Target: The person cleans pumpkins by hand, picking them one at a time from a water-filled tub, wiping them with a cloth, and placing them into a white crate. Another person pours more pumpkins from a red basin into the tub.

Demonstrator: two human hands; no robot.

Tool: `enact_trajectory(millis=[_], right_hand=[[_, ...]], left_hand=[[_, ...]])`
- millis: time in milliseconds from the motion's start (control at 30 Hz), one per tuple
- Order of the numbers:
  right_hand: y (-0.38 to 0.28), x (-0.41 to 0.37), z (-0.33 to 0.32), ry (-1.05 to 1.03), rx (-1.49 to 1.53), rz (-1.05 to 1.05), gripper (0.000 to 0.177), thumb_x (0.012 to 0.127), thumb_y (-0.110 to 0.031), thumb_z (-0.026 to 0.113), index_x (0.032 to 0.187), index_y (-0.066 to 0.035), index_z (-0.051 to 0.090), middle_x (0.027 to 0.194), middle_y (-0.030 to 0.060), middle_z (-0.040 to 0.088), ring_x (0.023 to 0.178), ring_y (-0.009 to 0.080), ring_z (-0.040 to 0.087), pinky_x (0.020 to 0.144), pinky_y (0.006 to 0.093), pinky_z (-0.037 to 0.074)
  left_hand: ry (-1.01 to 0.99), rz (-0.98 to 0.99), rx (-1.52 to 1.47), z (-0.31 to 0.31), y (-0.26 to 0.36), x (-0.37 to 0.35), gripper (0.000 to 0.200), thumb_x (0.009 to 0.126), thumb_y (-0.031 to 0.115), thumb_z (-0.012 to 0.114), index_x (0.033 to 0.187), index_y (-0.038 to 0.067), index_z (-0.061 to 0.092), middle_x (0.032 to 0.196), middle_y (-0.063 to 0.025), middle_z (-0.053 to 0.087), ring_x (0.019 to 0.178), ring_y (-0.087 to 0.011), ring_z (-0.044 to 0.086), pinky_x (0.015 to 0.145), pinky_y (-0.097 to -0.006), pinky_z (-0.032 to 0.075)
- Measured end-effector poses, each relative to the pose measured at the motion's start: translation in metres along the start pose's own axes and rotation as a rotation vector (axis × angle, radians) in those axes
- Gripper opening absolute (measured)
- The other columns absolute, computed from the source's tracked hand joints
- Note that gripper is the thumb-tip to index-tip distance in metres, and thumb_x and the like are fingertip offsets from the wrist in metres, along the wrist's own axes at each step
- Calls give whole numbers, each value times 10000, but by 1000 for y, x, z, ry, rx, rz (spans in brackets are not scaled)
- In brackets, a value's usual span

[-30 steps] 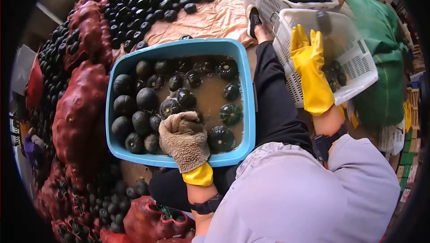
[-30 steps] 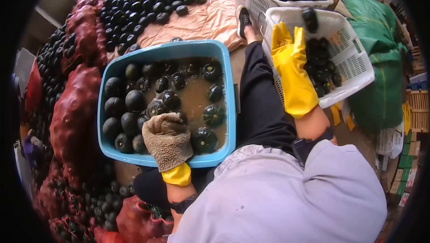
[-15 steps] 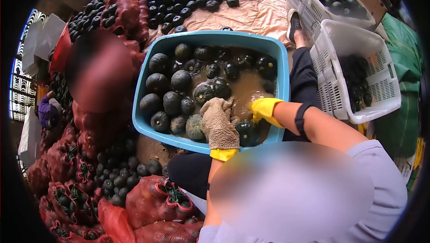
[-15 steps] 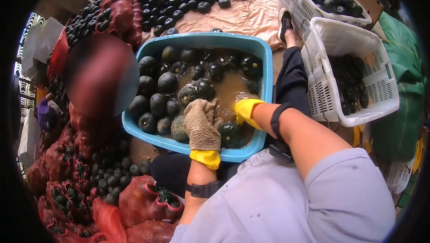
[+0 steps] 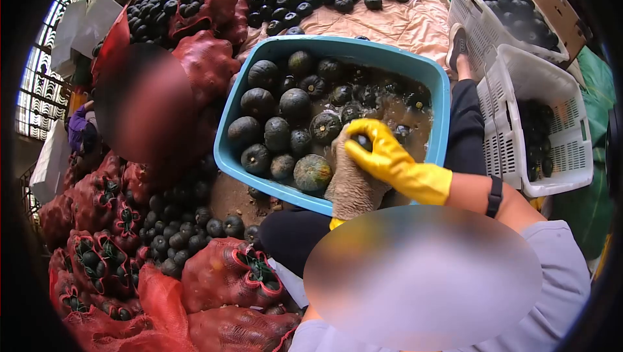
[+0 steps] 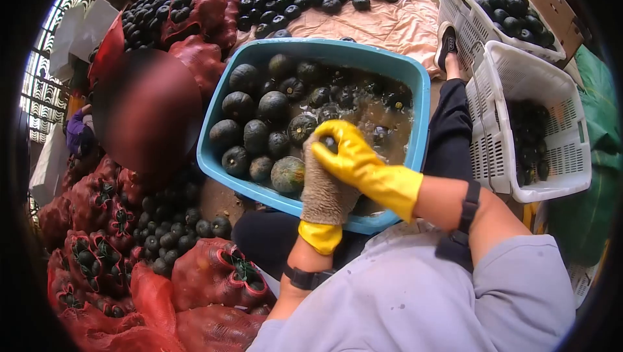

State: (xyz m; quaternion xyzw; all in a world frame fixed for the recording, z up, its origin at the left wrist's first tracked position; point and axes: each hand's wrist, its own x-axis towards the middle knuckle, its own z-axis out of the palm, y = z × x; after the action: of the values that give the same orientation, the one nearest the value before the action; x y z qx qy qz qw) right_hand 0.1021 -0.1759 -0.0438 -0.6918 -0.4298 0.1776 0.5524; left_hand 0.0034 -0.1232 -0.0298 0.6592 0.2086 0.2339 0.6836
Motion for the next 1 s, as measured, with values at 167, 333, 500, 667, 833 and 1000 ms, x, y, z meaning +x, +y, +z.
enact_trajectory(millis=[167, 333, 500, 667, 833, 1000], right_hand=[[38, 7, 6, 176, -194, -227, 415, 911, -241, 816, 1278, -85, 700, 1303, 188, 693, 1271, 357, 639, 1124, 453, 471], [-8, -7, -18, -213, 216, 22, 390, 1014, -263, 772, 1346, -76, 686, 1360, 130, 689, 1335, 227, 605, 1123, 414, 469], [-13, 3, -10, -106, -162, 31, 370, 1011, -273, 728, 1320, -71, 713, 1267, 179, 727, 1148, 321, 703, 1041, 414, 525], [-17, 0, -12, -74, 811, 551, 455, 1011, -208, 759, 1423, -68, 627, 1314, 93, 695, 1050, 155, 717, 989, 334, 570], [23, -4, -19, -142, -50, -67, 759, 939, -307, 814, 1590, -102, 481, 1407, 215, 639, 1332, 385, 605, 1169, 447, 455], [-32, 10, -52, -588, 161, 455, 679, 932, -354, 822, 1517, -167, 533, 1399, 108, 639, 1267, 250, 638, 1106, 396, 510]], left_hand=[[-37, 285, 488, -11, -39, 16, 660, 883, 100, 789, 1461, 43, 474, 1262, -144, 623, 1199, -316, 618, 1081, -382, 487], [27, 338, 427, -16, -3, 5, 842, 793, 132, 905, 1489, 11, 446, 1377, -206, 600, 1287, -359, 616, 1134, -402, 476], [-7, 305, 679, -23, 22, 6, 685, 782, 153, 872, 1375, 0, 564, 1286, -219, 630, 1258, -400, 611, 1102, -442, 494], [170, 276, 606, -27, -9, -5, 652, 752, 175, 912, 1308, 54, 594, 1153, -158, 683, 1115, -367, 689, 989, -422, 562], [341, 131, 403, -8, -5, -6, 626, 829, 178, 873, 1355, 31, 568, 1272, -207, 642, 1225, -402, 657, 1055, -440, 528], [137, 149, 582, -40, 2, -17, 774, 793, 232, 906, 1422, 29, 503, 1337, -151, 669, 1215, -332, 680, 1062, -396, 533]])
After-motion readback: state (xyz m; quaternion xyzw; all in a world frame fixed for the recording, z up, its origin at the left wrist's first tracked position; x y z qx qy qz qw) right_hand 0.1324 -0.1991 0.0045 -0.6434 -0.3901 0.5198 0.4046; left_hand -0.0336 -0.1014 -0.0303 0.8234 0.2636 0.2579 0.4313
